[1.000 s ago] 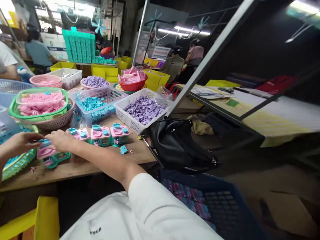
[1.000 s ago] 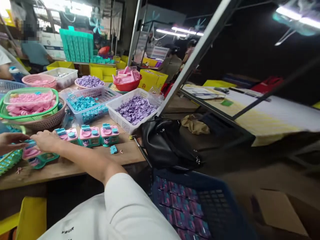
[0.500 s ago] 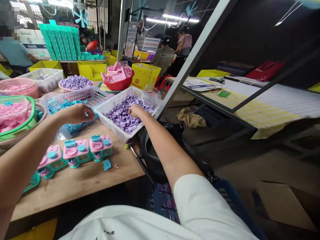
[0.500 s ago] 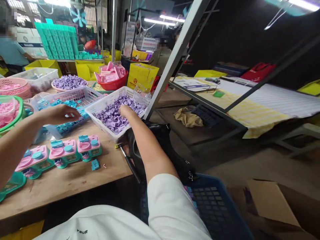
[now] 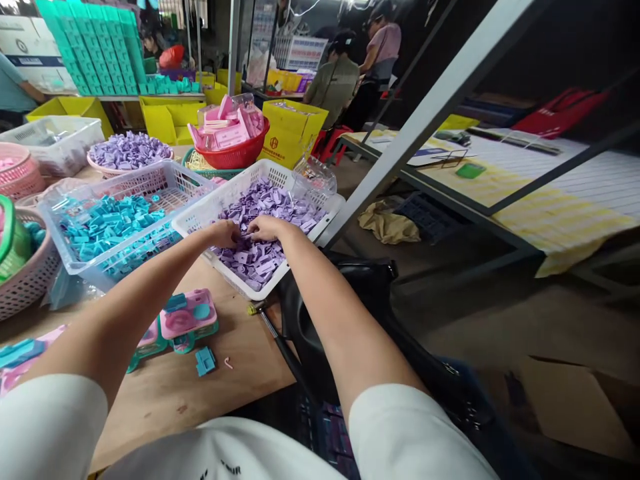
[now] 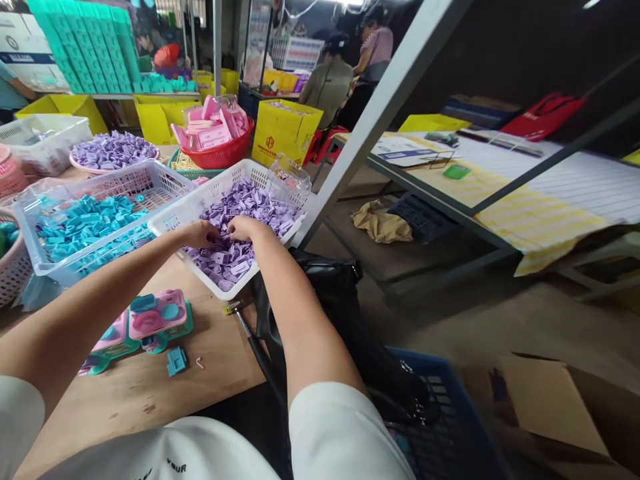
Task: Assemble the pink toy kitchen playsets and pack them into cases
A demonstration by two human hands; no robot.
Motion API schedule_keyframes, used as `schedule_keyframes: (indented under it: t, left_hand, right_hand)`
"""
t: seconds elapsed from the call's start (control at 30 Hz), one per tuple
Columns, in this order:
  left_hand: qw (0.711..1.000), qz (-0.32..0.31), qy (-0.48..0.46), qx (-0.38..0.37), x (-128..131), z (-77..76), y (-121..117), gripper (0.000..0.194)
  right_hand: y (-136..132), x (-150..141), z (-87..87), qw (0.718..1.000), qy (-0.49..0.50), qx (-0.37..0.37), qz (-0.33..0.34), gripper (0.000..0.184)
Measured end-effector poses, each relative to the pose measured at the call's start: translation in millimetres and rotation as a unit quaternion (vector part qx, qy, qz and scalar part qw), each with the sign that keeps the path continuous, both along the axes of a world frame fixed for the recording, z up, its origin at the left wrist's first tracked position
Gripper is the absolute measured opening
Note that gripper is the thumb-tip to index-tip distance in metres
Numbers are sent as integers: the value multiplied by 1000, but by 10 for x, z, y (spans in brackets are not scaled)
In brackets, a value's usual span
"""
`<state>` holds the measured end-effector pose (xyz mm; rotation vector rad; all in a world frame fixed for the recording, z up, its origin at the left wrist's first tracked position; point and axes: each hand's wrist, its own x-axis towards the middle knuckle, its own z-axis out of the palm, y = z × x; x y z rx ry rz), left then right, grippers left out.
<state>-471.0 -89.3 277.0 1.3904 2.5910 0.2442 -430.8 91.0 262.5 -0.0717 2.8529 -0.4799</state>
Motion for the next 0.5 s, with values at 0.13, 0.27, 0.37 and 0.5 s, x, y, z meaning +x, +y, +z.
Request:
schedule_keyframes:
  t: [0.13, 0.27, 0.37, 0.5]
  left_hand:
    - [1000, -2, 12, -11, -53, -88, -3, 32]
    - [999, 30, 20, -9, -26, -85, 1, 29]
    - [998, 53, 23, 2, 24, -68, 13, 34]
    - [998, 52, 5, 24, 26, -59, 20, 35]
  right_hand:
    - [27, -14, -14, 998, -14, -57, -13, 20]
    - [15, -12, -34, 992, -25, -119, -29, 19]
    - [11, 10, -29, 986, -26, -161, -32, 18]
    - [-2, 50, 19, 978, -24, -203, -39, 10]
